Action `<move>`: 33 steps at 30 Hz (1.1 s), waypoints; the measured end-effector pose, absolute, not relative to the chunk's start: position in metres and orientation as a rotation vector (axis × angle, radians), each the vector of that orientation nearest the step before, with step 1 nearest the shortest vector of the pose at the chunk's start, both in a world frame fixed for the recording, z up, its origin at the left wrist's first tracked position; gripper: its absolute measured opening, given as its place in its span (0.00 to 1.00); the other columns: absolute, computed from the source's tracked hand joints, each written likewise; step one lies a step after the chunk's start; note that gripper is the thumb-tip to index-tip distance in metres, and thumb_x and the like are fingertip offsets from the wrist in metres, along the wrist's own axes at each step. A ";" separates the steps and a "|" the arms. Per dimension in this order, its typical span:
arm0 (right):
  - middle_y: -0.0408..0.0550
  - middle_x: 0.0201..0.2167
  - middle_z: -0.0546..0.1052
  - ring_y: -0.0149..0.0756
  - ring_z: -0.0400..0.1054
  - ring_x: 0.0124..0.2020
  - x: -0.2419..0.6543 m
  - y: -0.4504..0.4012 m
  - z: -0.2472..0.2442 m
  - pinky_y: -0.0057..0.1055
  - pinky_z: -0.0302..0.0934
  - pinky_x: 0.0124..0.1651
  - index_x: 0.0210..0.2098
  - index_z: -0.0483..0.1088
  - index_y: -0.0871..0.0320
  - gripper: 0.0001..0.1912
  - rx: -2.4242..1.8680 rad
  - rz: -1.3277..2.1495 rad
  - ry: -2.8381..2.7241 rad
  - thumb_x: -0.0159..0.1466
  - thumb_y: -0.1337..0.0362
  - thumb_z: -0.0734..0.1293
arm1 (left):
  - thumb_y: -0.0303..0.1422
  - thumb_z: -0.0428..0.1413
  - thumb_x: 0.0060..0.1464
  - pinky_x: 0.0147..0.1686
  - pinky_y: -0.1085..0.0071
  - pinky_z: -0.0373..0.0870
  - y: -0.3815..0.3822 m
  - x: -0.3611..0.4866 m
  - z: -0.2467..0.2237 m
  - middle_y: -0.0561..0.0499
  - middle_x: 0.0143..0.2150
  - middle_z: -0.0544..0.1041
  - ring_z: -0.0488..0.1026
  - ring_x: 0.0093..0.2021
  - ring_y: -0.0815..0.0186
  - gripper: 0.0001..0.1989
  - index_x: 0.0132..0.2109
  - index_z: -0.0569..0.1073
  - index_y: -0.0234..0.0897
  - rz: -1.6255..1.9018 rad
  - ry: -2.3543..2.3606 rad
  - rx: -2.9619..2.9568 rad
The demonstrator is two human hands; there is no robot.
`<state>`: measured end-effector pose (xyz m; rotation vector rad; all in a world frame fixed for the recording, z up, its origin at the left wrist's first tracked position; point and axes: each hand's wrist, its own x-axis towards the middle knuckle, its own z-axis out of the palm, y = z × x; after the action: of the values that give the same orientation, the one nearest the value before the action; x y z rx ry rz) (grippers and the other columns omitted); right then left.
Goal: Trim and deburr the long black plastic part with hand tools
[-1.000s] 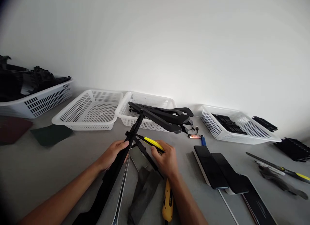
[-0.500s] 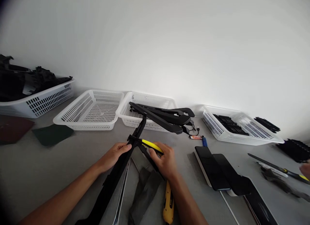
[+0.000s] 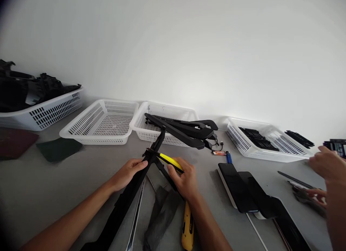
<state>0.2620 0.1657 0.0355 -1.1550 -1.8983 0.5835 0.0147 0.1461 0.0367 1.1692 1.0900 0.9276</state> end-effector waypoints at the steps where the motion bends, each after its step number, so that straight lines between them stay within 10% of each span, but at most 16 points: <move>1: 0.46 0.34 0.83 0.40 0.76 0.34 0.262 0.166 0.035 0.32 0.66 0.38 0.44 0.81 0.54 0.15 -1.151 0.587 -1.907 0.72 0.52 0.66 | 0.58 0.62 0.57 0.28 0.69 0.61 0.146 0.015 0.037 0.53 0.24 0.72 0.69 0.27 0.62 0.27 0.30 0.76 0.37 0.916 1.087 1.175; 13: 0.42 0.23 0.75 0.35 0.67 0.26 0.265 0.169 0.039 0.30 0.57 0.30 0.29 0.75 0.55 0.15 -1.171 0.644 -1.955 0.68 0.55 0.66 | 0.56 0.61 0.57 0.30 0.70 0.61 0.144 0.015 0.043 0.53 0.28 0.73 0.68 0.28 0.64 0.25 0.37 0.80 0.35 0.969 1.090 1.203; 33: 0.42 0.23 0.75 0.35 0.68 0.25 0.270 0.174 0.037 0.29 0.59 0.30 0.33 0.78 0.57 0.17 -1.270 0.500 -1.765 0.69 0.51 0.67 | 0.51 0.61 0.57 0.28 0.70 0.62 0.146 0.012 0.034 0.52 0.28 0.74 0.69 0.27 0.65 0.21 0.33 0.77 0.36 1.004 1.107 1.186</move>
<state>0.2697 0.1742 0.0367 -1.2703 -1.7653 0.5003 0.0121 0.1460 0.0338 1.1858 1.1073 1.0041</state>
